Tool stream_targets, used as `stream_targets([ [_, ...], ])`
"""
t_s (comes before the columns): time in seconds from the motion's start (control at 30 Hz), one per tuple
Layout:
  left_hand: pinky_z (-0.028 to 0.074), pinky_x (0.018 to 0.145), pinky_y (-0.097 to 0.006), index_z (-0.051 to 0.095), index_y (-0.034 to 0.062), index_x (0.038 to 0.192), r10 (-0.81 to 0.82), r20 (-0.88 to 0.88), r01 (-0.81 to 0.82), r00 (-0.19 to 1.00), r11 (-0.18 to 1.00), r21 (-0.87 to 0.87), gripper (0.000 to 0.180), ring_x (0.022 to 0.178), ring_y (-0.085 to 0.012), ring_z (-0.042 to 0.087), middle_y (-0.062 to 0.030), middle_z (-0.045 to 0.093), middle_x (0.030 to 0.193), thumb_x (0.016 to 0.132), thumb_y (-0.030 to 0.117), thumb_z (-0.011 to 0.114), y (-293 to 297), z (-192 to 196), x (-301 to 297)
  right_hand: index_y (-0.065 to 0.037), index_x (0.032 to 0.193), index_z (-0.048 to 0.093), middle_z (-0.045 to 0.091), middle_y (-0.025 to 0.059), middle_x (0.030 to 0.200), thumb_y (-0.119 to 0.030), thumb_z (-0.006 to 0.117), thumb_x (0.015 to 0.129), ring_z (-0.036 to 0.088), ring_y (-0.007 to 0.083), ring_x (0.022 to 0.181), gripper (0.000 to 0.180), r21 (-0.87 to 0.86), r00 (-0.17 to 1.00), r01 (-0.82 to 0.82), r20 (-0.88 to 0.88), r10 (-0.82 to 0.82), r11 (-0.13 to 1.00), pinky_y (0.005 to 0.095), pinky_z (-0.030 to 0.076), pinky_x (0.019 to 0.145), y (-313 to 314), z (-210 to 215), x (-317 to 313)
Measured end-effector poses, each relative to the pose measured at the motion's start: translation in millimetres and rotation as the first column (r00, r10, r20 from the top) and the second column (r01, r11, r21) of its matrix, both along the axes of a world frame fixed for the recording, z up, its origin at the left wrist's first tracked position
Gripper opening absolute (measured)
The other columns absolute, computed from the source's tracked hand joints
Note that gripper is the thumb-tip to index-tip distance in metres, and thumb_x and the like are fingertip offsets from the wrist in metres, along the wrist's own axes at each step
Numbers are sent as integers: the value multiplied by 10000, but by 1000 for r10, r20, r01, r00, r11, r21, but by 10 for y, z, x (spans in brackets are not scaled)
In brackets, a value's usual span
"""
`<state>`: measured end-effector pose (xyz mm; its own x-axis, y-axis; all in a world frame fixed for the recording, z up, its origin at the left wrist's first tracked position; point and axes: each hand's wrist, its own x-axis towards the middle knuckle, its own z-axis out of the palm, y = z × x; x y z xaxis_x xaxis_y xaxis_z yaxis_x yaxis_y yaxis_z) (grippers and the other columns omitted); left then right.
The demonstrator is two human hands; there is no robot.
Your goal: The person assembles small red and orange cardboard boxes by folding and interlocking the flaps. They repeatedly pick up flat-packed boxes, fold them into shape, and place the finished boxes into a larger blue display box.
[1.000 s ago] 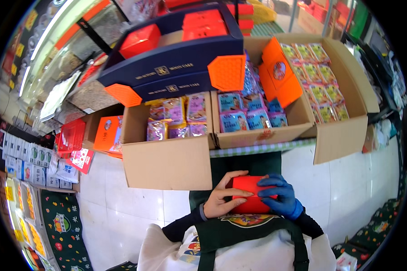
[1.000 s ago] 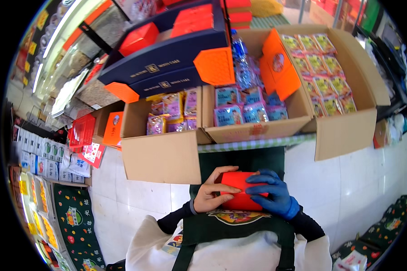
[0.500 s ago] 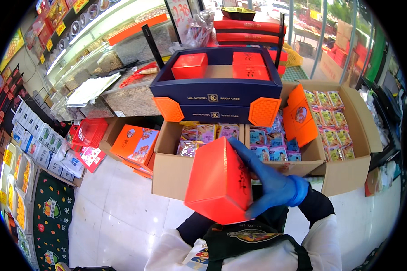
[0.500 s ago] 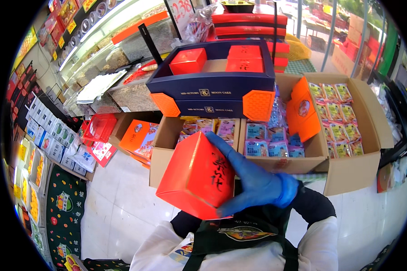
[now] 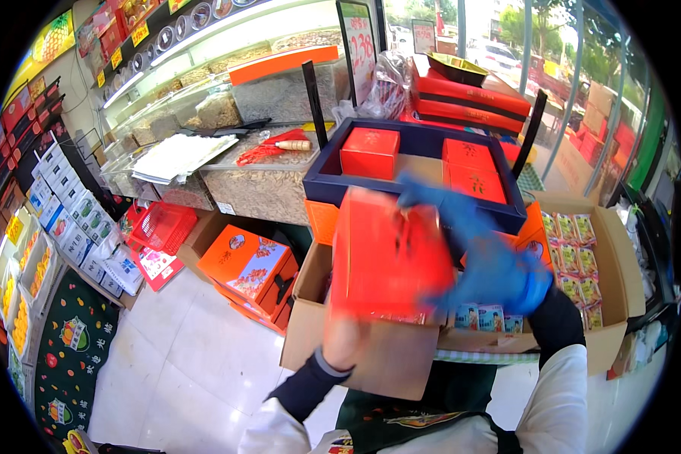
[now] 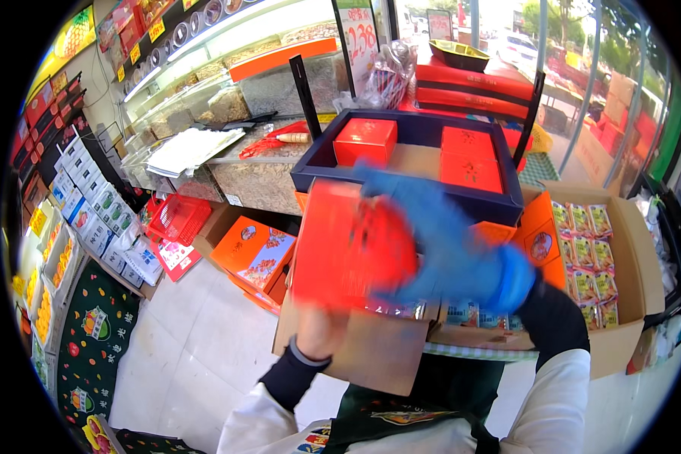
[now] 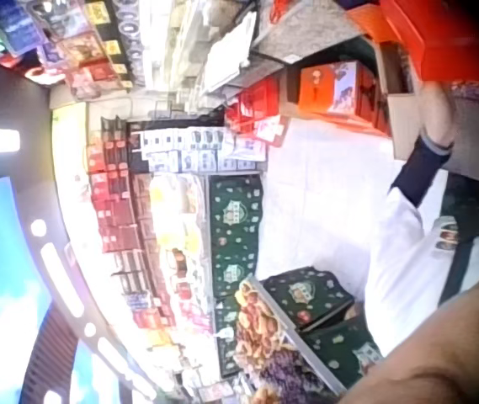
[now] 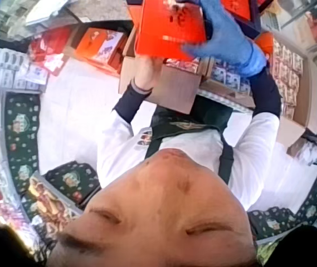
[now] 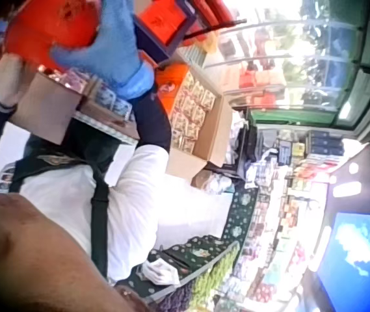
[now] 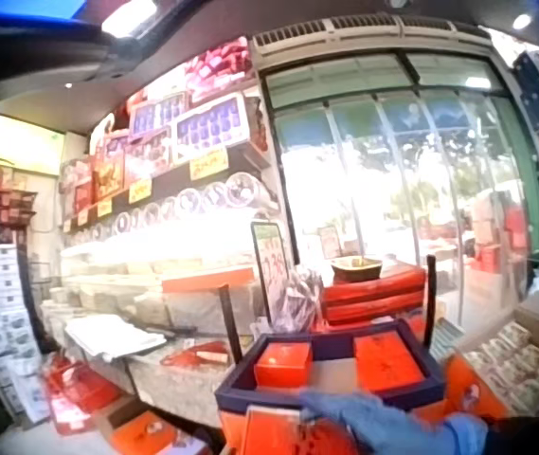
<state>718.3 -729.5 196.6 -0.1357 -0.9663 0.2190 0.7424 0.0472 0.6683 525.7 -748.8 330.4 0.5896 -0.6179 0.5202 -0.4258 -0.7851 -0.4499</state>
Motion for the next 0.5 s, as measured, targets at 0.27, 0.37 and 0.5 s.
stream_targets([
  [0.27, 397, 905, -321, 435, 13, 1258, 827, 450, -362, 338, 556, -749, 480, 1076, -206, 483, -122, 521, 1201, 815, 51, 617, -1392, 483, 321, -4, 1387, 363, 492, 155, 1309, -296, 743, 740, 463, 267, 1219, 805, 230, 994, 95, 26, -104, 968, 351, 353, 1036, -1636, 259, -278],
  [0.37, 339, 935, -363, 443, 16, 1262, 893, 429, -238, 137, 450, -861, 562, 1044, -261, 436, -127, 551, 1162, 742, 80, 648, -1512, 538, 367, 35, 1367, 378, 525, 140, 1274, -322, 715, 786, 484, 211, 1194, 760, 580, 973, 68, 142, -183, 812, 326, 351, 1030, -1792, 283, -165],
  [0.5, 308, 953, -392, 462, 12, 1244, 915, 403, -160, 18, 400, -902, 550, 1051, -290, 399, -130, 563, 1104, 743, 117, 662, -1510, 460, 328, 7, 1331, 443, 525, 174, 1252, -263, 742, 775, 489, 205, 1175, 687, 663, 979, -19, 165, -121, 749, 305, 364, 1014, -2119, -12, -142],
])
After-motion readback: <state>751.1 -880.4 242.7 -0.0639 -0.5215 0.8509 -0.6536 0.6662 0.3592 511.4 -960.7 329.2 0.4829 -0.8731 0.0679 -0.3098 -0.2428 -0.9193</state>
